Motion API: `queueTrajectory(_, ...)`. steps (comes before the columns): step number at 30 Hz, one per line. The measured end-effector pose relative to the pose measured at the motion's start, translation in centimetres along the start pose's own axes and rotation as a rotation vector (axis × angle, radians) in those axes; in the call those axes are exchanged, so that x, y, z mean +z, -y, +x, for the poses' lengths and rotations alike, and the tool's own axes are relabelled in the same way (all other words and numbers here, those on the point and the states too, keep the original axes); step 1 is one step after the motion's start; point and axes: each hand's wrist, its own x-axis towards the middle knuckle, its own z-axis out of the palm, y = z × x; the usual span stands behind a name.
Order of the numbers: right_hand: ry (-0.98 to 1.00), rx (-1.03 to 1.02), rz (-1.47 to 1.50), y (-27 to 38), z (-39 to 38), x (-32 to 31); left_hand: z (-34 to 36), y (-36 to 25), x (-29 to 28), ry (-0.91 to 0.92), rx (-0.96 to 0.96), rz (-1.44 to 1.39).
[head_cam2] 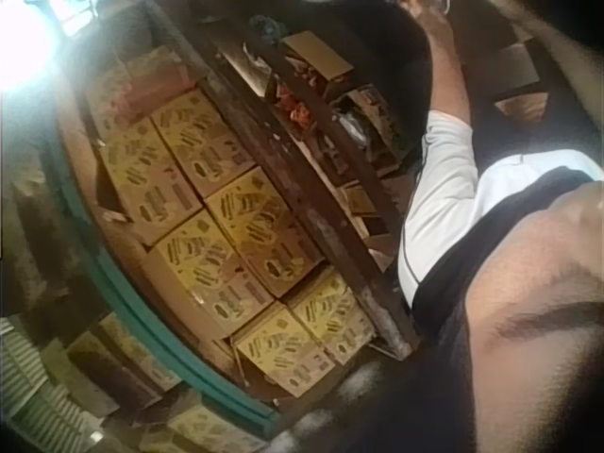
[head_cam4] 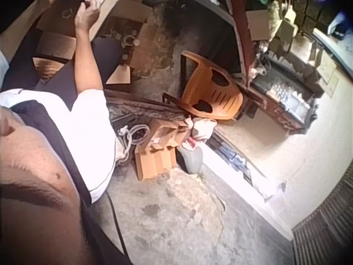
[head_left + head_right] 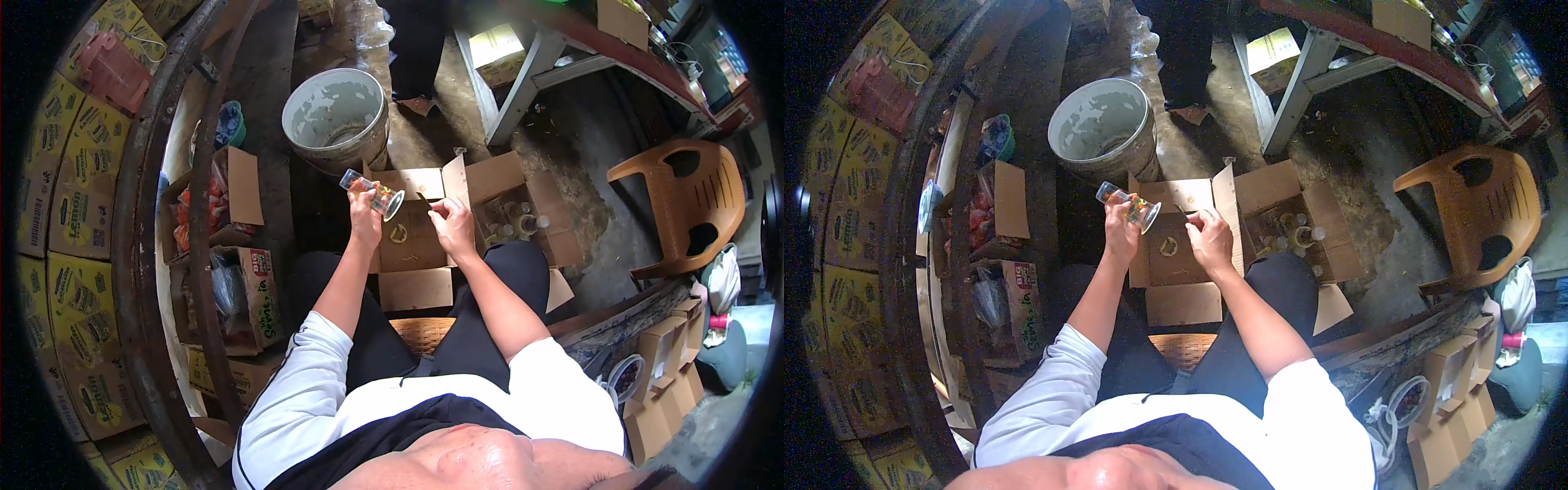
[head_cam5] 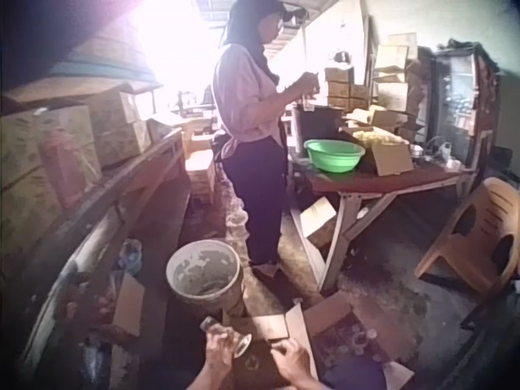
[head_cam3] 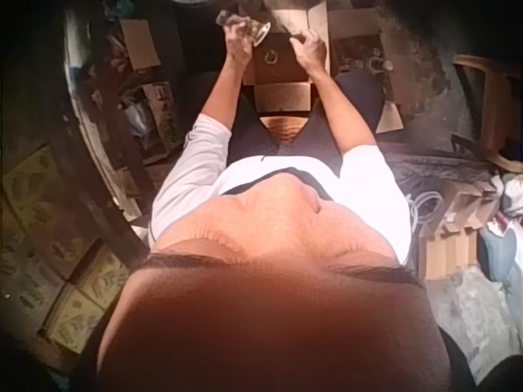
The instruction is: The person sits and picks up plastic bottles from a cardboard box, peels the labels off by hand, and places the bottles and labels into separate containers.
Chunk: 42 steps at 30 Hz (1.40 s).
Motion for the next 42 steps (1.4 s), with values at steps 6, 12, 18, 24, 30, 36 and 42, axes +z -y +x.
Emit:
queueTrajectory(6,-0.023,-0.118,-0.048,0.8,-0.4,0.1,0.0,0.6,1.2,-0.048,0.116,0.331)
queueTrajectory(12,-0.037,-0.122,-0.054,0.9,-0.3,0.5,-0.4,0.4,1.2,-0.129,0.279,0.682)
queueTrajectory(18,-0.068,-0.227,-0.172,1.5,-0.7,0.3,-1.4,-0.9,2.5,-0.162,0.415,0.962)
queueTrajectory(24,-0.039,-0.281,-0.24,1.6,-1.2,0.6,-2.3,-1.6,4.1,-0.21,0.431,0.987)
queueTrajectory(30,-0.031,-0.388,-0.376,1.6,-1.2,0.9,-1.8,-1.2,3.5,-0.273,0.481,1.074)
queueTrajectory(36,-0.035,-0.4,-0.425,1.4,-1.0,1.5,-1.7,-0.6,3.1,-0.216,0.454,1.037)
queueTrajectory(42,-0.029,-0.345,-0.439,1.0,-0.5,2.1,-1.9,-0.3,3.0,-0.198,0.447,1.144)
